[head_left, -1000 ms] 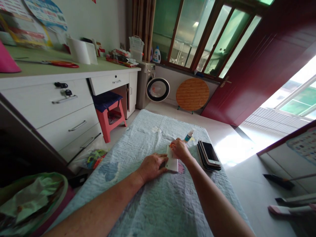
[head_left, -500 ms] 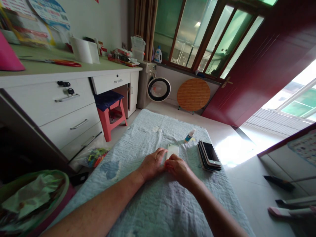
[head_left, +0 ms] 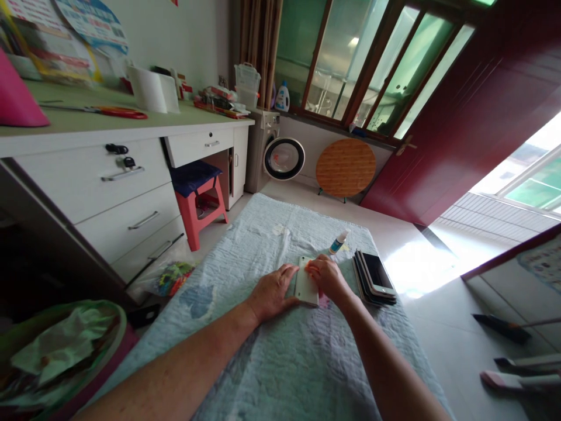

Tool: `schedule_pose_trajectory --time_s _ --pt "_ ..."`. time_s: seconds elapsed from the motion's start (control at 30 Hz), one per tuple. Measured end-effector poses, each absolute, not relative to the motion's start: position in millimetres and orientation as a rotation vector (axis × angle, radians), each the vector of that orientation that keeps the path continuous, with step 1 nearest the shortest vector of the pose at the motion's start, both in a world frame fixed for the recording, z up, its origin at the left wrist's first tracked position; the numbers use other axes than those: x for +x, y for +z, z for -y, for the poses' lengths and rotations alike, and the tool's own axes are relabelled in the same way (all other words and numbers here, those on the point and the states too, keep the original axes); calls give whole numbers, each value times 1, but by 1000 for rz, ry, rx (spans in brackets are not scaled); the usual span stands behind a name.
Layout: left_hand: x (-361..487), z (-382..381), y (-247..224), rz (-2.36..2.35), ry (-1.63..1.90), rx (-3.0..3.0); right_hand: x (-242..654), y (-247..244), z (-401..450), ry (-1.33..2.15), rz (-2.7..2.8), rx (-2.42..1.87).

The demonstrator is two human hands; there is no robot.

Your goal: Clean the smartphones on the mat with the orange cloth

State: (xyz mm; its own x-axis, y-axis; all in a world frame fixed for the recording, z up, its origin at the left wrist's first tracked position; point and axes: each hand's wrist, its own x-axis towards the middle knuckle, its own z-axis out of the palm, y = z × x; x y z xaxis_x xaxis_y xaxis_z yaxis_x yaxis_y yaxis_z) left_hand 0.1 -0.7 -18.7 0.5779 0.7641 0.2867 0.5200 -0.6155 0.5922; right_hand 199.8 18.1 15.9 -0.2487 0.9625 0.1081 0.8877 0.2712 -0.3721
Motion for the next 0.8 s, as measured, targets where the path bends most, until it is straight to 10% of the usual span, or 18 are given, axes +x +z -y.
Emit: schedule_pose_trajectory --time_s 0.8 --pt "3 1 -16 -1065 645 2295 183 20 -57 168 2571 -1676"
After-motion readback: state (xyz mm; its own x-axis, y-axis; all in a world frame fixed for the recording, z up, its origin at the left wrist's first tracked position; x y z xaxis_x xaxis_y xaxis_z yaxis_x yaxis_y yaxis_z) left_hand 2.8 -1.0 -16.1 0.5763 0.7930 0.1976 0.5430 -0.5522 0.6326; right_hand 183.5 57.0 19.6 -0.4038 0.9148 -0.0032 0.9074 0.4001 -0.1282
